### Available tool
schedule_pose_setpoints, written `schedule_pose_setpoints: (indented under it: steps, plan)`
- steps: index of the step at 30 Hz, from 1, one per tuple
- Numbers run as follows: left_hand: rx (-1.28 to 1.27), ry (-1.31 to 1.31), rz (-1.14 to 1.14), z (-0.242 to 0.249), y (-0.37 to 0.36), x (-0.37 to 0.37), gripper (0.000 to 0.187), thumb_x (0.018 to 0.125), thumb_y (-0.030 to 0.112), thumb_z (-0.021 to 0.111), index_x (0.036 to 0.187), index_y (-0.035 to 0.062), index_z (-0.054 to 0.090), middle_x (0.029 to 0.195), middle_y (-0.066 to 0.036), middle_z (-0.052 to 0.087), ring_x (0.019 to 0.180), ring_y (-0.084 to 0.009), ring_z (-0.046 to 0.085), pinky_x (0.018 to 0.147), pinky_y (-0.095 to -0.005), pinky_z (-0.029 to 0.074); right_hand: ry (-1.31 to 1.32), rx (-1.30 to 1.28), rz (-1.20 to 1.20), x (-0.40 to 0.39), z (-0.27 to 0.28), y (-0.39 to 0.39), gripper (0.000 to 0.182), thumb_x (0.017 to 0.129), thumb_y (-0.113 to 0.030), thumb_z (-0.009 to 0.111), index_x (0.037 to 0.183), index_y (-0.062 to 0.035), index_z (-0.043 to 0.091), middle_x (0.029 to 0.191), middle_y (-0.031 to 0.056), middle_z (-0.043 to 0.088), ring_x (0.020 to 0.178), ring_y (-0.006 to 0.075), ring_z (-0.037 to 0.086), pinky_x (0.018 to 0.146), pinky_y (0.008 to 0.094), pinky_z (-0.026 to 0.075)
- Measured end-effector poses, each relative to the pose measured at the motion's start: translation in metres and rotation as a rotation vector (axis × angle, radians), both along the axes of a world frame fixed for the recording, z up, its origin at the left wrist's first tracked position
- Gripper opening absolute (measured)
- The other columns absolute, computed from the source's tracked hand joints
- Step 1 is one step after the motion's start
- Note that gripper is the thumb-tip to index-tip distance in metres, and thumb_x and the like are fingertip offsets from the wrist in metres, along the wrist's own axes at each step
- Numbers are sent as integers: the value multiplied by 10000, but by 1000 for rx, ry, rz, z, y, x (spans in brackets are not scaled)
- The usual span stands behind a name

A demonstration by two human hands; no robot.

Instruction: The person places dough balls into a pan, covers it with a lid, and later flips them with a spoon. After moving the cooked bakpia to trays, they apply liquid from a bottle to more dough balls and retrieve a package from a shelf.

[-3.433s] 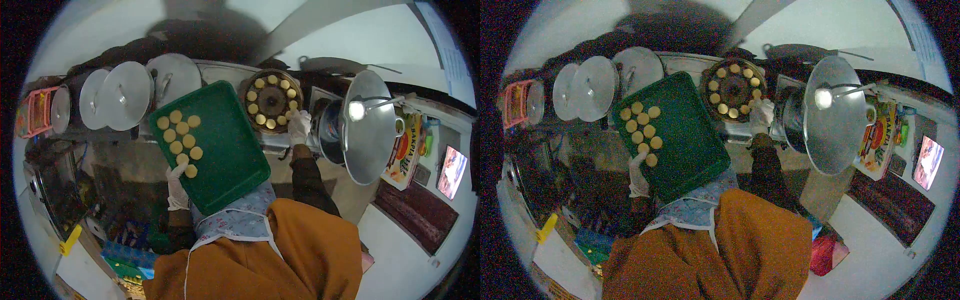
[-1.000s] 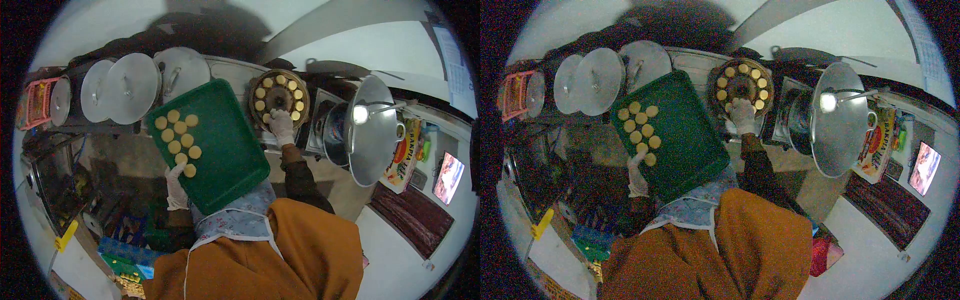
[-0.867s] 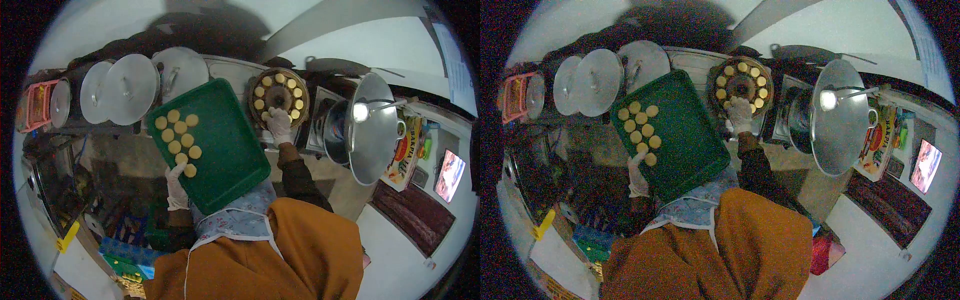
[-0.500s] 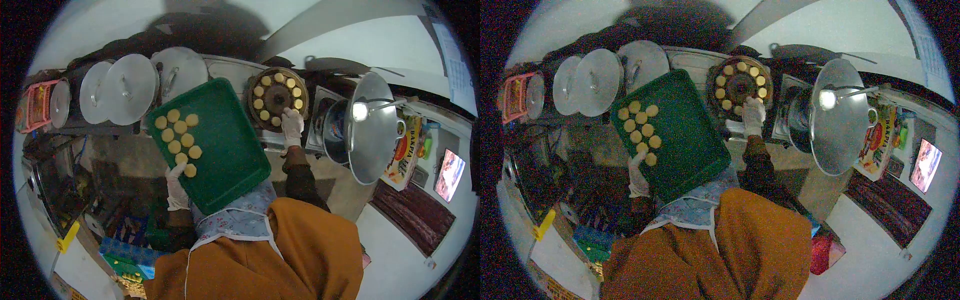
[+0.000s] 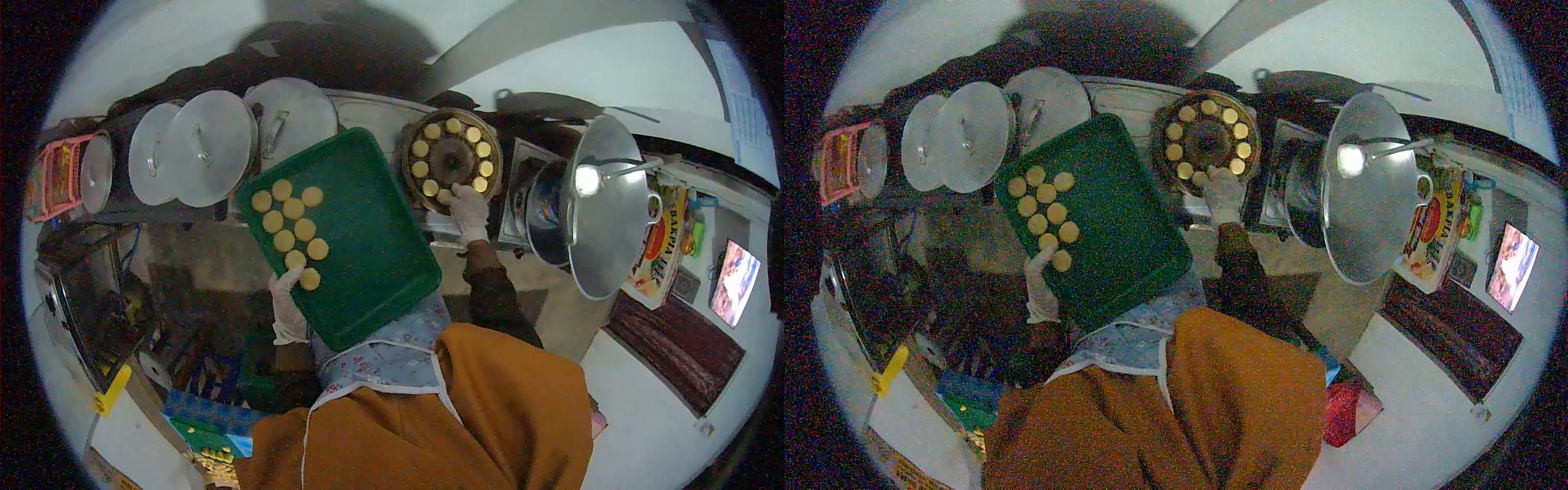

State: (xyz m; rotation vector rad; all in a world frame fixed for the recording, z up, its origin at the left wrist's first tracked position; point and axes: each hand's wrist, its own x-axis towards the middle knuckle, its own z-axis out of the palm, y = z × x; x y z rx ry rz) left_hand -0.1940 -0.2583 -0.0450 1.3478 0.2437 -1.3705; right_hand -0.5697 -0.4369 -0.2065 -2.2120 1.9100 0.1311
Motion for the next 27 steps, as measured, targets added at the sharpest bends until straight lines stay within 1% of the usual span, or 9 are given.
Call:
schedule_pose_setpoints:
  steps: [1, 5, 6, 8, 12, 21, 24, 26, 27]
  plan:
    - [8, 2, 11, 0, 0, 0, 397, 825, 190, 679, 1194, 67, 603, 1108, -50, 628, 986, -210, 639, 849, -357, 546, -8, 10, 20, -19, -19, -2, 278, 897, -285, 691, 996, -27, 712, 989, 138, 729, 968, 304, 687, 814, 399, 522]
    - [63, -78, -25, -35, 21, 9, 397, 822, 188, 677, 1194, 71, 599, 1111, -58, 626, 995, -216, 642, 856, -367, 551, -600, -15, -536, -68, -44, -5, 246, 894, -235, 670, 1012, -29, 734, 955, 140, 723, 912, 278, 694, 776, 367, 532]
    - [67, -55, -12, -31, 18, 8, 403, 820, 188, 678, 1196, 71, 595, 1114, -60, 625, 997, -217, 641, 858, -369, 552, -572, 73, -576, -57, -12, -14, 241, 892, -229, 667, 1014, -35, 741, 962, 142, 721, 898, 278, 695, 761, 366, 534]
    - [77, -17, 17, -18, 11, 6, 414, 816, 190, 680, 1202, 70, 587, 1118, -65, 622, 1001, -219, 640, 863, -373, 553, -238, -98, -176, -36, 14, -18, 235, 881, -230, 673, 1039, -81, 763, 941, 149, 697, 819, 279, 684, 688, 381, 524]
    - [-31, 1, 12, -6, 3, 2, 442, 809, 187, 684, 1218, 61, 570, 1127, -72, 617, 1012, -219, 637, 872, -362, 550, -94, -42, 82, 6, 28, -13, 324, 876, -358, 671, 1088, -128, 758, 890, 159, 667, 854, 347, 656, 729, 449, 509]
    - [-36, -42, -24, 0, -4, 3, 460, 824, 161, 658, 1259, 48, 559, 1133, -57, 618, 1007, -209, 644, 858, -359, 559, -7, 17, 189, -8, 9, -9, 272, 875, -271, 684, 1077, -93, 730, 887, 157, 678, 877, 348, 654, 755, 456, 512]
    - [-48, -39, -24, 8, -7, 3, 439, 829, 160, 654, 1244, 48, 569, 1131, -55, 621, 1002, -208, 648, 855, -354, 560, -266, 21, -167, -19, 19, -9, 183, 888, -185, 672, 1036, -90, 722, 937, 163, 691, 870, 320, 672, 741, 409, 522]
    - [-10, 9, -20, -6, 4, 7, 427, 832, 161, 651, 1237, 51, 575, 1131, -57, 624, 999, -209, 652, 853, -353, 561, -120, -222, -334, -61, -66, -5, 176, 902, -155, 652, 1053, -81, 706, 966, 147, 699, 871, 298, 674, 740, 376, 521]
    - [-13, -4, -28, -3, 3, 6, 427, 832, 163, 652, 1236, 52, 575, 1128, -56, 624, 998, -209, 652, 851, -353, 560, -134, -188, -310, -66, -55, -6, 189, 906, -147, 647, 1074, -72, 692, 974, 135, 701, 864, 296, 673, 744, 371, 524]
